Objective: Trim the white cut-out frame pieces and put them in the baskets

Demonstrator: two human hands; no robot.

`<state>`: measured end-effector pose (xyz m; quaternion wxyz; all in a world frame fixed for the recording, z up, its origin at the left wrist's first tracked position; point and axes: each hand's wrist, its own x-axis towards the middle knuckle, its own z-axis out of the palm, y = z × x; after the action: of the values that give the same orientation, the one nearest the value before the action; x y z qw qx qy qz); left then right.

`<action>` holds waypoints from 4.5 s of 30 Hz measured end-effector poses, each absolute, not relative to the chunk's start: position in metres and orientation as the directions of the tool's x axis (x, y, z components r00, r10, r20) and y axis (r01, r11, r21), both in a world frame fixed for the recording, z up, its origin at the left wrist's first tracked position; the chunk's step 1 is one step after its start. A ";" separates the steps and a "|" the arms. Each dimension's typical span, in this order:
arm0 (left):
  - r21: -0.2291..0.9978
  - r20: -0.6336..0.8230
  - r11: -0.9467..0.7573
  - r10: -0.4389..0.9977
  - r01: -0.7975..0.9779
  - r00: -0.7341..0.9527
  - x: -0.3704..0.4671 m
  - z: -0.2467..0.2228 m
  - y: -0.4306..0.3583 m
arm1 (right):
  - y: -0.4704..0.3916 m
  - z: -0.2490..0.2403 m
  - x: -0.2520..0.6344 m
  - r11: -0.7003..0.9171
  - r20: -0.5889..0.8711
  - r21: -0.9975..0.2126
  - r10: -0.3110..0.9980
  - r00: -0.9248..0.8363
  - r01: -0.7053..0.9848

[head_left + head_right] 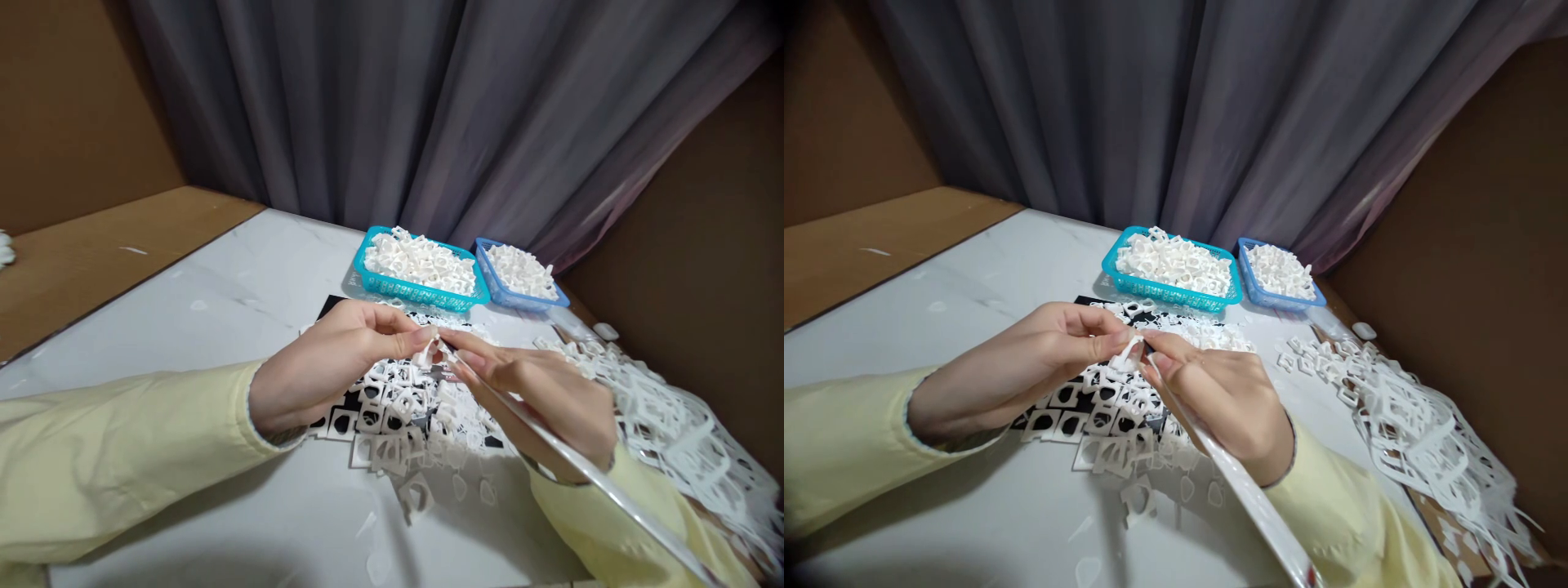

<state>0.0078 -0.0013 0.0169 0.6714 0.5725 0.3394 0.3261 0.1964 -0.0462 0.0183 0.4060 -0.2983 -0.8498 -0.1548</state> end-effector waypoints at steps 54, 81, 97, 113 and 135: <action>0.982 -0.120 0.178 0.839 -0.060 0.531 0.009 0.012 -0.001 | -0.049 0.021 0.197 0.730 0.706 -0.376 0.624 -0.334 0.571; 0.940 -0.148 0.300 0.790 -0.164 0.595 0.010 0.013 -0.001 | -0.041 0.002 0.195 0.741 0.653 0.289 0.311 -0.691 0.606; 0.998 0.060 -0.070 0.834 -0.004 0.548 0.009 0.017 -0.003 | -0.042 0.038 0.207 0.528 0.433 -0.787 0.841 -0.323 0.320; 0.993 0.027 0.040 0.831 -0.109 0.556 0.010 0.019 -0.007 | -0.043 0.040 0.201 0.200 0.153 -0.968 0.949 -0.275 0.150; 0.532 0.472 -0.600 0.796 0.598 0.380 0.052 0.020 0.133 | -0.067 0.054 0.240 0.236 0.286 -0.830 0.958 0.023 0.505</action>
<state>0.0524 0.1330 0.0203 0.1378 0.8191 0.4253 0.3596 0.2395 -0.0672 0.0539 0.4421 -0.5624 -0.6501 0.2563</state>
